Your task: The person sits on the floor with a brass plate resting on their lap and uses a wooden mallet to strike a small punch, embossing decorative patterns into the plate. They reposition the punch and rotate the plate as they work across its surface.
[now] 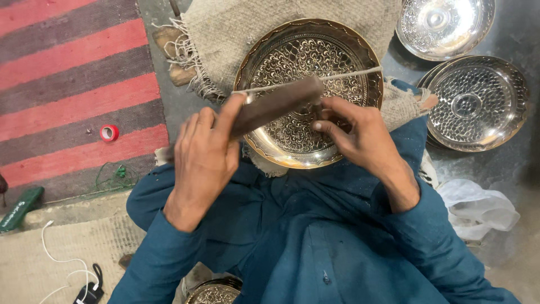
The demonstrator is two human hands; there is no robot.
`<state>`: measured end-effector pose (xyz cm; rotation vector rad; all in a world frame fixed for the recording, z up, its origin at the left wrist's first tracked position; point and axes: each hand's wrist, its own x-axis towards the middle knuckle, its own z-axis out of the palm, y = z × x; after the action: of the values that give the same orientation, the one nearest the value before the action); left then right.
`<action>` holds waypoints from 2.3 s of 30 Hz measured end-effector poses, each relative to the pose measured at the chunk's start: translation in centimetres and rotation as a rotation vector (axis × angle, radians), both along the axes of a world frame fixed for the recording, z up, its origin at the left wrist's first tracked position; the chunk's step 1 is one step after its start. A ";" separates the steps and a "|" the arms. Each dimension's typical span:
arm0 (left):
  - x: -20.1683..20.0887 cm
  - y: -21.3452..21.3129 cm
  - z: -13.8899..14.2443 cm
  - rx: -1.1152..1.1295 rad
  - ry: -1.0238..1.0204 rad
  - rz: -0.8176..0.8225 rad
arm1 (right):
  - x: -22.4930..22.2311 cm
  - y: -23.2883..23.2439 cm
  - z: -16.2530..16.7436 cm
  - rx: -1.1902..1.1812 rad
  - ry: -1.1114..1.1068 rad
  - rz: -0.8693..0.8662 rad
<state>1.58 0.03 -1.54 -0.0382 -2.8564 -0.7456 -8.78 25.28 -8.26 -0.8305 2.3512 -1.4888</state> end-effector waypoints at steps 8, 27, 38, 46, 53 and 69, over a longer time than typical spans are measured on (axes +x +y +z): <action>0.2 -0.4 -0.2 -0.085 0.003 0.013 | -0.1 0.0 0.3 0.077 -0.060 -0.026; 5.4 -2.1 -0.9 0.426 -0.393 0.152 | -1.4 2.6 1.5 -0.150 -0.260 -0.052; 18.2 0.0 -8.0 0.525 -1.143 0.209 | -2.0 2.5 1.7 0.337 0.670 0.129; 17.1 2.0 -7.6 0.328 -1.209 0.224 | -4.2 8.6 -2.1 -0.063 0.242 -0.382; 13.3 2.8 -5.9 0.100 -1.036 0.192 | -4.4 9.3 -1.4 0.072 -0.001 -0.319; 4.4 9.8 -8.7 0.791 -0.199 0.477 | -6.3 6.6 0.5 0.212 0.115 -0.152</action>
<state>6.03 9.84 -10.27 0.8197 -2.3510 -1.7320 -15.08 31.87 -7.80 -0.7168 2.6527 -1.2444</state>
